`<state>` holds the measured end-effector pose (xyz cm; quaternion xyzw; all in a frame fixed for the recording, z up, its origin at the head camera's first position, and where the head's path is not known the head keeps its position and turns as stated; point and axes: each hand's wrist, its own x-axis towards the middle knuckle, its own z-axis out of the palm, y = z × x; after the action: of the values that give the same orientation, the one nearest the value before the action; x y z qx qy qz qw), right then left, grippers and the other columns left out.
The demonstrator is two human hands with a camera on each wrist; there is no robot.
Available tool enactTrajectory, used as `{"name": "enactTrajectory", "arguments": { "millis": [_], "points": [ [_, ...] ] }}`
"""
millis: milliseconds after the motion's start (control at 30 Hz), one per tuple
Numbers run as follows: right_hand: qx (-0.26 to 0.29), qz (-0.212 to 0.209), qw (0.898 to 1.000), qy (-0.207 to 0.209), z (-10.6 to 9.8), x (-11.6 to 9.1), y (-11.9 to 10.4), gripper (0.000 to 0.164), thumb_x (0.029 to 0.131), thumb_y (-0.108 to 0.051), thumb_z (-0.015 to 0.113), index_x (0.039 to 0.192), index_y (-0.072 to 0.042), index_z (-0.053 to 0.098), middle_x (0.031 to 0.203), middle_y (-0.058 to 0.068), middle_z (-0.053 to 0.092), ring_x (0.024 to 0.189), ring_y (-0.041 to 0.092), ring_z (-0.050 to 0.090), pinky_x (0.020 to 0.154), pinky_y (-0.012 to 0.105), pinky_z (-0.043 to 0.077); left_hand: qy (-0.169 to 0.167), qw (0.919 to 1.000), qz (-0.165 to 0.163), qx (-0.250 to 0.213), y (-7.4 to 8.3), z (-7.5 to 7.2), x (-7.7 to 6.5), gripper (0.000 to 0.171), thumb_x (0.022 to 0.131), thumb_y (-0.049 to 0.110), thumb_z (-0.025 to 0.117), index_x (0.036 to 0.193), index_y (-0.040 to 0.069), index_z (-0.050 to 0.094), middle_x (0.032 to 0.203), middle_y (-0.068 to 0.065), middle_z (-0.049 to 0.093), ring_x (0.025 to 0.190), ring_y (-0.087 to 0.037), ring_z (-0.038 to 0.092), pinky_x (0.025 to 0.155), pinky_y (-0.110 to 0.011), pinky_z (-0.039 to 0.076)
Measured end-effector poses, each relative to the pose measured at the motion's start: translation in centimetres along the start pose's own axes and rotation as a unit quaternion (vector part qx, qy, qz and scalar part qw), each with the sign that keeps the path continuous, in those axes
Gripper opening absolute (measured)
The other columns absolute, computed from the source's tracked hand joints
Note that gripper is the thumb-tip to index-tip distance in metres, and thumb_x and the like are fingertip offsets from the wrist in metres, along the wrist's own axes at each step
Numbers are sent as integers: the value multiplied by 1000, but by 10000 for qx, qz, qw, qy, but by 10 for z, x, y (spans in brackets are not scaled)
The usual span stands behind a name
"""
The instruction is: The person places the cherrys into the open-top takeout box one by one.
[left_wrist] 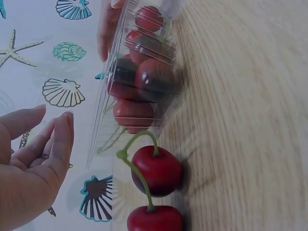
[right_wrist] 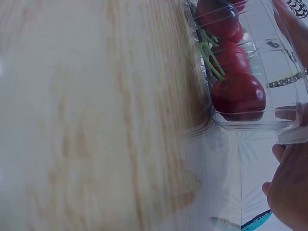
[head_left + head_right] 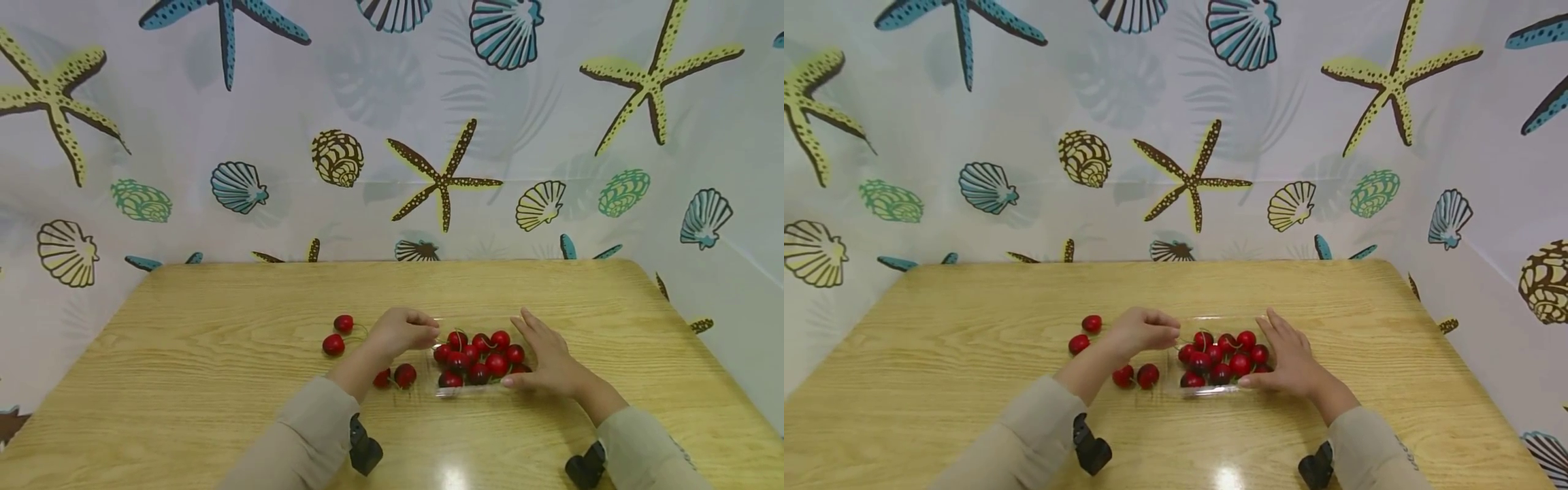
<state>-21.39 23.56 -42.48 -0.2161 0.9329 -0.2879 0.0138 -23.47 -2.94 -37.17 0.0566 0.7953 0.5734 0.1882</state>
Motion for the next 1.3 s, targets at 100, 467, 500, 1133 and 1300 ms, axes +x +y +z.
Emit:
{"name": "enactTrajectory", "arguments": {
  "millis": [100, 467, 500, 1133, 1300],
  "points": [
    [-19, 6, 10000, -1, 1, 0, 1, 96, 65, -46, 69, 134, 2, 21, 139, 23, 7, 124, 41, 6, 92, 62, 5, -27, 9999, -52, -87, -3, -4, -6, 25, 84, 15, 57, 103, -1, 58, 94, -7, 60, 86, -19, 59, 81, -33, 45],
    [31, 64, 10000, -2, 3, -1, 1, 96, 65, -45, 69, 134, 2, 22, 139, 23, 7, 124, 41, 6, 93, 62, 4, -67, 9994, -176, -276, -12, -18, -34, 26, 83, 18, 59, 102, -1, 58, 96, -7, 60, 87, -20, 59, 81, -34, 45],
    [38, 73, 10000, -2, 3, -1, 1, 96, 65, -45, 69, 134, 2, 22, 139, 23, 7, 124, 41, 6, 92, 62, 4, -65, 9994, -176, -302, -14, -19, -36, 26, 83, 18, 59, 101, -1, 58, 95, -7, 60, 87, -19, 59, 80, -33, 45],
    [-8, 58, 10000, -41, 1, 2, -2, 96, 66, -46, 68, 134, 1, 21, 140, 22, 6, 125, 40, 6, 92, 62, 5, -95, 9960, -183, -868, -43, -34, -70, 22, 81, 13, 60, 91, -6, 58, 88, -9, 59, 80, -19, 58, 74, -29, 48],
    [-32, 42, 10000, -16, 1, 2, -2, 96, 65, -45, 69, 134, 2, 22, 139, 22, 7, 124, 40, 7, 92, 62, 6, -227, 9938, -223, -1065, -51, -32, -73, 21, 81, 13, 60, 89, -7, 58, 82, -9, 60, 75, -16, 58, 72, -29, 49]
  ]
}}
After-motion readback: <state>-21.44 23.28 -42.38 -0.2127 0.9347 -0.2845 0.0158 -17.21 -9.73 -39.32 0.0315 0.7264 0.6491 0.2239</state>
